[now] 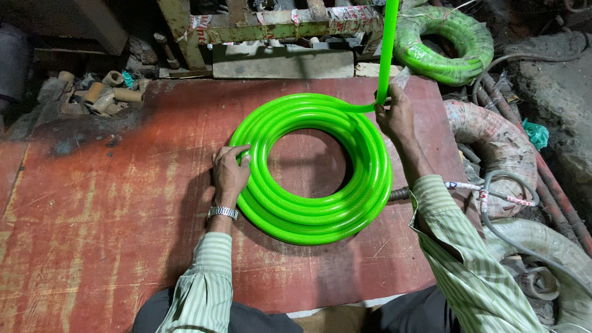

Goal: The person coils a green hose by hand into a circular bundle on a wooden surface in a workshop area.

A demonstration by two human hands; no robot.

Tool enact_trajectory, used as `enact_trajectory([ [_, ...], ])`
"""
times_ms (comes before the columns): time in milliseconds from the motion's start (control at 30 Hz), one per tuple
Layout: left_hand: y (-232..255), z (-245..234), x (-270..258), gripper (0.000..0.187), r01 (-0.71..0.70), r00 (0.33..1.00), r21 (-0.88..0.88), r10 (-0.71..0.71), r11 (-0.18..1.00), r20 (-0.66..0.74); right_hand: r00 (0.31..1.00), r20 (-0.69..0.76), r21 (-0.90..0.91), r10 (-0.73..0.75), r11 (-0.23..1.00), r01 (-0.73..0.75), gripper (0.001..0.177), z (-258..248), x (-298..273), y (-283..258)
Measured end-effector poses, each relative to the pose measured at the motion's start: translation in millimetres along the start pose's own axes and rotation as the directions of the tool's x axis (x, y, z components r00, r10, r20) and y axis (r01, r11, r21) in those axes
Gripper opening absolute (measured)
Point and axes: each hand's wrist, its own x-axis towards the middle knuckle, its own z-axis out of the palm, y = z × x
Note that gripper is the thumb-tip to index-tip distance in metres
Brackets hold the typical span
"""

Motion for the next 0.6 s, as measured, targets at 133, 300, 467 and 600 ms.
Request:
enact_trajectory([
  [133, 9, -9, -3, 0.030, -0.004, 1.000, -0.015, 0.004, 1.000, 0.015, 1.000, 0.014, -0.019, 0.006, 1.000, -0.006, 0.024, 5, -9, -9],
  [300, 22, -15, -6, 0.031, 0.017, 1.000, -0.053, -0.017, 0.998, 0.012, 0.999, 0.028, -0.070, -0.043, 0.997, 0.045, 0.025, 5, -16, 7],
  [467, 29, -19, -8, 0.030, 0.004, 1.000, -0.081, -0.005, 0.997, -0.011, 0.999, 0.017, -0.088, -0.043, 0.995, 0.044, 0.026, 1, -31, 5],
  [600, 24, -16, -7, 0.032, 0.016, 1.000, -0.086, -0.017, 0.996, -0.015, 0.999, -0.005, -0.109, -0.042, 0.993, 0.041, 0.029, 1, -36, 3],
])
